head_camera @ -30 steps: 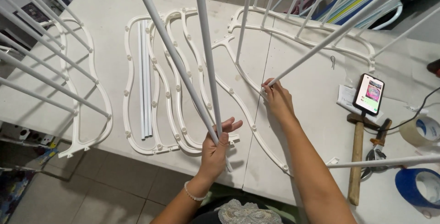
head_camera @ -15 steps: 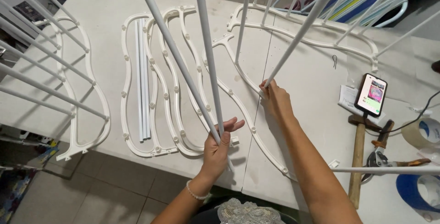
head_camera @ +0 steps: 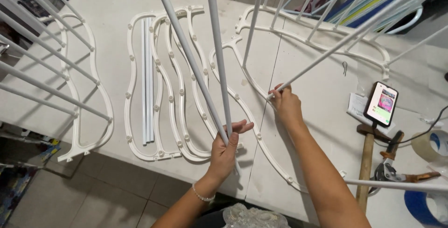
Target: Assembling a white plastic storage rack by inserting poles into the side frames.
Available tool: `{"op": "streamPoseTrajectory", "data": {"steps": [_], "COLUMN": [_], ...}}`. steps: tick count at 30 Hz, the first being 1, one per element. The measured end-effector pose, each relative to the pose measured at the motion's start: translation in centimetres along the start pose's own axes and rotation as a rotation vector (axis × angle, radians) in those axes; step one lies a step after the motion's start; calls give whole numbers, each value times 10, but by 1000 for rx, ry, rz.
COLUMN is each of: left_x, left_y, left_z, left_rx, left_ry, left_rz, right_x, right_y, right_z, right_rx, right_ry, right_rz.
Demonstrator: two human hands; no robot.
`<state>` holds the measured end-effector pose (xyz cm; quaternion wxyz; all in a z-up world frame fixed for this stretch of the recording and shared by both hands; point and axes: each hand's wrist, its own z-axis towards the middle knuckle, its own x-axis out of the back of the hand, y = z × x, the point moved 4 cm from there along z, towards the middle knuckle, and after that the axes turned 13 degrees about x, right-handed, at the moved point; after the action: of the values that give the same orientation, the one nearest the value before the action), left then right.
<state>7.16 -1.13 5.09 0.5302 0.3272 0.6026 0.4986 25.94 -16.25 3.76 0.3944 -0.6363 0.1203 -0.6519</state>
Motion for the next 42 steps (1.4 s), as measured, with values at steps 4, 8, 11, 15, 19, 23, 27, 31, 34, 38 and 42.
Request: {"op": "streamPoseTrajectory", "data": {"steps": [4,8,11,15,19,23,27,31,34,38,42], "left_x": [-4,-5,-4,-5,0,-1,0,1,6,9,10], "left_y": [-1,0,-1,5,4,5,4,2,2,3,0], "left_z": [-1,-2,-3,-5,-5,-6,-10,-15,-15,-18,-19], "left_rx": [41,48,49,35,40,34,18,5,10,31,26], "left_ry": [-12,-16,-15,0,-2,-3,4,-7,7,13,29], "left_rz": [5,18,16,22,30,13,4,-2,-6,-11,-26], "right_x": [3,12,-30,-27,-18,-6,2,5,11,2,1], "right_y": [-23,-45,15,6,-2,-16,-29,-16,-8,20,22], "right_z": [-13,-19,-8,-7,-3,-15,-20,-15,-6,9,18], "right_rx": [-96,-116,168,299,87,-92,-100,-63,37,96,185], "right_ry": [-83,-70,-32,78,-18,-3,8,-75,-149,-196,-88], "right_rz": [-32,39,-233,-369,-119,79,117,82,20,-8,-54]}}
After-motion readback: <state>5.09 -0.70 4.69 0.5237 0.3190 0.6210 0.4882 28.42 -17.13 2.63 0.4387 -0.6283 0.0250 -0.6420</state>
